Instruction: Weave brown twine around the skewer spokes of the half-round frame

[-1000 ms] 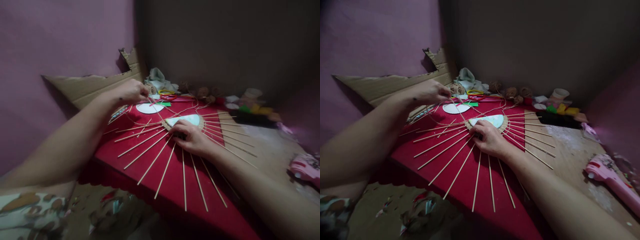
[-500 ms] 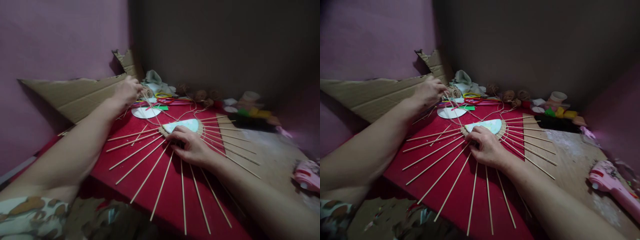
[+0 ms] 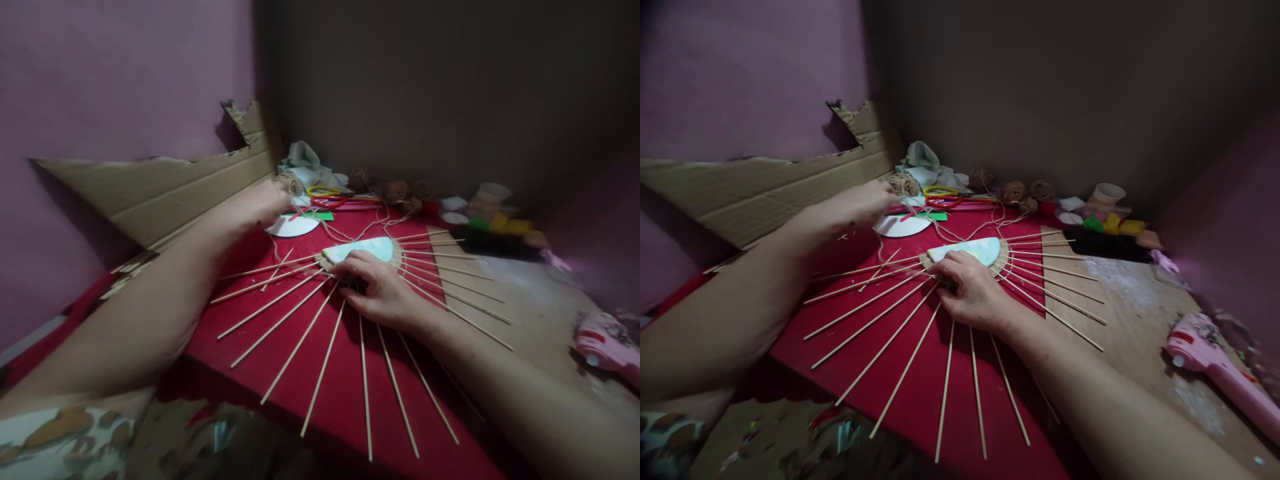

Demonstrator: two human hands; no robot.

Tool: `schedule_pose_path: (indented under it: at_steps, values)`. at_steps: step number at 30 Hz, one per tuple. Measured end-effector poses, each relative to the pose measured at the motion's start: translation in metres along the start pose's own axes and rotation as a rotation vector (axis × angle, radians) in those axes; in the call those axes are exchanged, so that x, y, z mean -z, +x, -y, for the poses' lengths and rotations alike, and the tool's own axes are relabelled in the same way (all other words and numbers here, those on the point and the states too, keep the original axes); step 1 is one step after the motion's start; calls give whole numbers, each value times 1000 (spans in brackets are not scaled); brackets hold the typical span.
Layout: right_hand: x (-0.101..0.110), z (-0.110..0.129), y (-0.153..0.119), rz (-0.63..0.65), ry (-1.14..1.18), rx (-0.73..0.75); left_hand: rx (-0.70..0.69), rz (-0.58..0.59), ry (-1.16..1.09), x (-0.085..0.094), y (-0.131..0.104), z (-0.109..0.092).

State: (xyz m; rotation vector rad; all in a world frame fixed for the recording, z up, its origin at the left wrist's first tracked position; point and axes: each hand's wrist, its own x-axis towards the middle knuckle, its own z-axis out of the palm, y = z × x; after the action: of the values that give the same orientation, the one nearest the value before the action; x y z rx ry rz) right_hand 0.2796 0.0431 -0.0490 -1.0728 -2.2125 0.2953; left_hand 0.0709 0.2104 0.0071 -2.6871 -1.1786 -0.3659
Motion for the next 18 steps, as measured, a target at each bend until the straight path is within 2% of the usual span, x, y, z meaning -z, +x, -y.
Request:
schedule_pose_path:
  at_steps: [1, 2, 4, 5, 6, 7, 9, 10, 11, 13, 16, 18]
  values:
    - [0, 0, 0, -4, 0, 1, 25, -48, 33, 4, -2, -7]
    - [-1, 0, 0, -9, 4, 2, 77, -148, 58, 10, -4, -15]
    - [-1, -1, 0, -18, 20, -2, 110, -306, -42, 24, -9, -30]
    - [-1, -1, -1, -23, 32, -5, 111, -298, -150, 30, -11, -36]
    - [-1, -1, -1, -27, 46, -9, 74, -185, -274, 36, -13, -42]
    - [-1, -2, -1, -32, 62, -17, 14, -3, -388, 41, -16, -46]
    - [0, -3, -1, -56, 102, -40, -155, 443, -533, 44, -19, -53]
    - [1, -3, -1, -73, 124, -55, -232, 610, -548, 43, -20, -55]
    - [1, -4, -1, -91, 144, -72, -292, 704, -529, 40, -21, -58]
    - [2, -6, 0, -114, 172, -96, -351, 708, -426, 32, -22, -62]
    - [0, -6, -1, -103, 163, -83, -408, 612, -247, 21, -23, -69]
    - [-2, -6, -1, -100, 142, -67, -434, 548, -207, 19, -23, -71]
